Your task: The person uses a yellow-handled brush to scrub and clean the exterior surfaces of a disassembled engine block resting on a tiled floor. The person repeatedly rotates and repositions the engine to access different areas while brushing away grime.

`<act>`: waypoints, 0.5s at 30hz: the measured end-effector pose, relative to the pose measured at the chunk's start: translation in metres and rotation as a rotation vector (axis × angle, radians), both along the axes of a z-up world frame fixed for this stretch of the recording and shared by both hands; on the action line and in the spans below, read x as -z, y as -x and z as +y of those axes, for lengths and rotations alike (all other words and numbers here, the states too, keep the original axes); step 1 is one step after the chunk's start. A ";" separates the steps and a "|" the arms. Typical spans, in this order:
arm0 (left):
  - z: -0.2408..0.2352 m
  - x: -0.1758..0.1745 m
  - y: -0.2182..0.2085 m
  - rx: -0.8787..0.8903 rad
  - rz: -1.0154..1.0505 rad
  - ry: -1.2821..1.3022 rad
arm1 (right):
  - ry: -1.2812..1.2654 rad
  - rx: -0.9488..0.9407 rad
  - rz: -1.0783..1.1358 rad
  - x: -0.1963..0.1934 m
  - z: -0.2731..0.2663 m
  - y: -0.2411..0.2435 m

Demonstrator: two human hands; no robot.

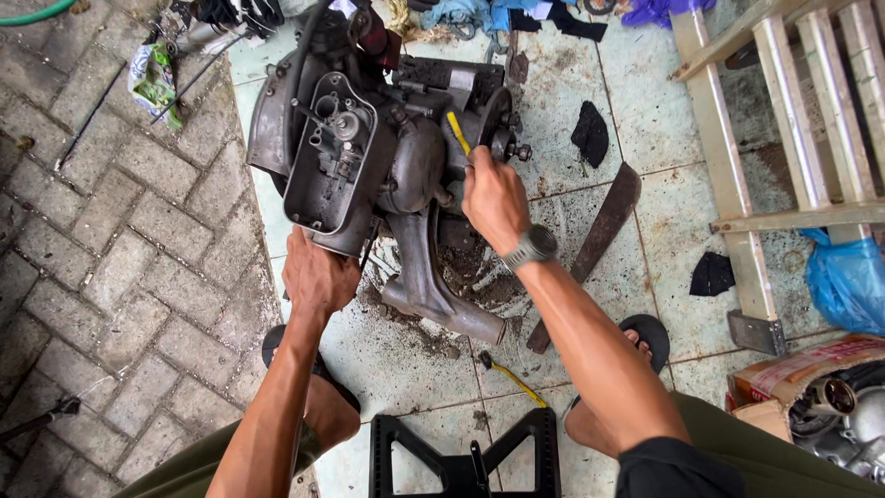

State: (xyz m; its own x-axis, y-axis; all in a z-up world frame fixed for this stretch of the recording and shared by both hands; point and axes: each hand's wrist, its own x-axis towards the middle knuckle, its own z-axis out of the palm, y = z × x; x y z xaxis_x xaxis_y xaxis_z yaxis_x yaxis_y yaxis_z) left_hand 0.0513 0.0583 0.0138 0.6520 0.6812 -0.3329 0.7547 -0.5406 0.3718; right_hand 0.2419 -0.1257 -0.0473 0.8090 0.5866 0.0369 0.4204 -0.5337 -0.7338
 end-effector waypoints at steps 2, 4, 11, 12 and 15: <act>0.003 0.006 0.003 -0.007 -0.026 0.006 | -0.009 -0.004 0.002 0.014 0.011 0.004; 0.006 0.013 0.005 -0.008 -0.047 0.013 | -0.017 -0.002 0.010 0.015 0.003 0.017; 0.011 0.026 0.008 -0.021 -0.030 0.000 | 0.105 0.014 0.103 -0.021 -0.008 0.028; 0.011 0.027 0.005 -0.002 -0.033 -0.002 | 0.072 0.027 0.045 -0.016 0.002 0.022; 0.007 0.012 0.004 0.002 -0.042 0.002 | 0.182 -0.003 0.060 -0.012 0.010 0.037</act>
